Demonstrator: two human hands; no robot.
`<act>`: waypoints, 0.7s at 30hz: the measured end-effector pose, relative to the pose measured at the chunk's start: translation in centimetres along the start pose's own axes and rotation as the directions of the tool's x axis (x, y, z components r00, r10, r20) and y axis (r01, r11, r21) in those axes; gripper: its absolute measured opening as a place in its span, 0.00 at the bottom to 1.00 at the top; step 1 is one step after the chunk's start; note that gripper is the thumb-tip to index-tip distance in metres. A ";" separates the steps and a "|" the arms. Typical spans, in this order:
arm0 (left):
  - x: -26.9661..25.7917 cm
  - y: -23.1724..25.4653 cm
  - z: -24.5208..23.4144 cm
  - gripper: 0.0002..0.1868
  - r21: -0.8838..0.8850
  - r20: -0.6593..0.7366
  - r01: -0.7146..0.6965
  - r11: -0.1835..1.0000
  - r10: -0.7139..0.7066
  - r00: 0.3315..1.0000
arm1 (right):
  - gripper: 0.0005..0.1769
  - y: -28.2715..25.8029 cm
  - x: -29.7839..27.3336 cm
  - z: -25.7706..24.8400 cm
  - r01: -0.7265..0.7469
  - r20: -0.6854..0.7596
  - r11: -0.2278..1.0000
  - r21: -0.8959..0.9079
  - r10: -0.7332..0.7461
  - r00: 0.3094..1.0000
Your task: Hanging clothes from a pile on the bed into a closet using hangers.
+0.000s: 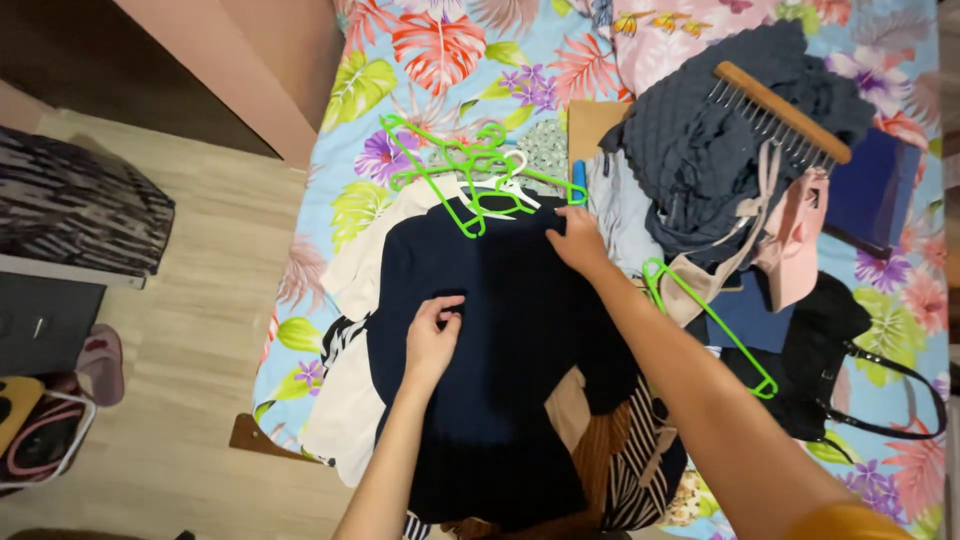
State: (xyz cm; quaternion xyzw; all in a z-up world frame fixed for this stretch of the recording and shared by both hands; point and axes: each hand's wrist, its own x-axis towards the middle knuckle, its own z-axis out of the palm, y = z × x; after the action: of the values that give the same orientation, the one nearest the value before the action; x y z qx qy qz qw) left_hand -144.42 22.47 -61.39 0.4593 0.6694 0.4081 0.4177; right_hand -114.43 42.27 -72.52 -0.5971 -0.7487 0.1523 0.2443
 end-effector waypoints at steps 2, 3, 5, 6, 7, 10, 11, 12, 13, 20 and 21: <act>0.7 -0.4 0.1 0.14 0.019 0.022 0.000 1.000 0.000 1.000 | 0.26 0.8 1.3 1.3 -0.013 0.025 0.999 -0.035 0.013 1.000; 0.9 -0.6 0.1 0.13 0.028 0.029 -0.014 1.000 0.013 0.999 | 0.26 1.0 1.7 1.8 -0.041 0.079 0.998 -0.056 0.045 0.996; 0.9 -1.1 -0.1 0.13 0.040 0.036 -0.018 0.999 0.017 0.999 | 0.27 0.3 1.9 1.6 -0.070 0.140 0.995 -0.076 0.080 0.987; 0.7 -1.5 -0.2 0.13 0.047 0.042 -0.011 0.999 0.009 0.999 | 0.27 -0.6 1.7 1.1 -0.081 0.157 0.988 -0.135 0.102 0.982; 0.6 -1.8 -0.3 0.13 0.053 0.046 -0.007 0.999 0.004 0.999 | 0.26 -1.6 1.7 0.5 -0.088 0.169 0.977 -0.193 0.121 0.978; -0.2 -2.6 -0.6 0.14 0.070 0.055 0.031 0.997 -0.035 0.998 | 0.22 -2.0 -0.2 0.3 -0.057 0.168 0.954 -0.295 0.110 0.980; -0.3 -2.9 -0.6 0.14 0.067 0.053 0.029 0.997 -0.033 0.998 | 0.22 -2.5 -0.7 -0.2 -0.055 0.167 0.953 -0.297 0.108 0.980; -0.4 -3.2 -0.5 0.14 0.070 0.056 0.027 0.997 -0.031 0.998 | 0.21 -3.0 -1.3 -0.7 -0.057 0.214 0.952 -0.300 0.125 0.969; -0.8 -3.5 -0.4 0.14 0.074 0.058 0.026 0.997 -0.031 0.998 | 0.19 -3.5 -2.1 -1.2 -0.059 0.263 0.951 -0.302 0.143 0.954; -2.0 -1.3 1.4 0.14 0.067 0.071 -0.013 0.998 0.009 0.997 | 0.25 3.4 -10.0 -1.4 -0.051 0.309 0.997 0.055 0.031 0.951; -2.3 -0.8 1.8 0.14 0.069 0.089 -0.026 0.997 0.020 0.996 | 0.25 2.7 -11.0 -2.8 -0.050 0.268 0.988 0.148 0.009 0.963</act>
State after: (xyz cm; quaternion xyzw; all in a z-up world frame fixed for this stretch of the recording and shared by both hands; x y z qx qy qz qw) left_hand -142.38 20.37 -62.28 0.4988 0.6588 0.3683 0.4260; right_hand -108.79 32.12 -73.61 -0.5618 -0.7518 0.2920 0.1841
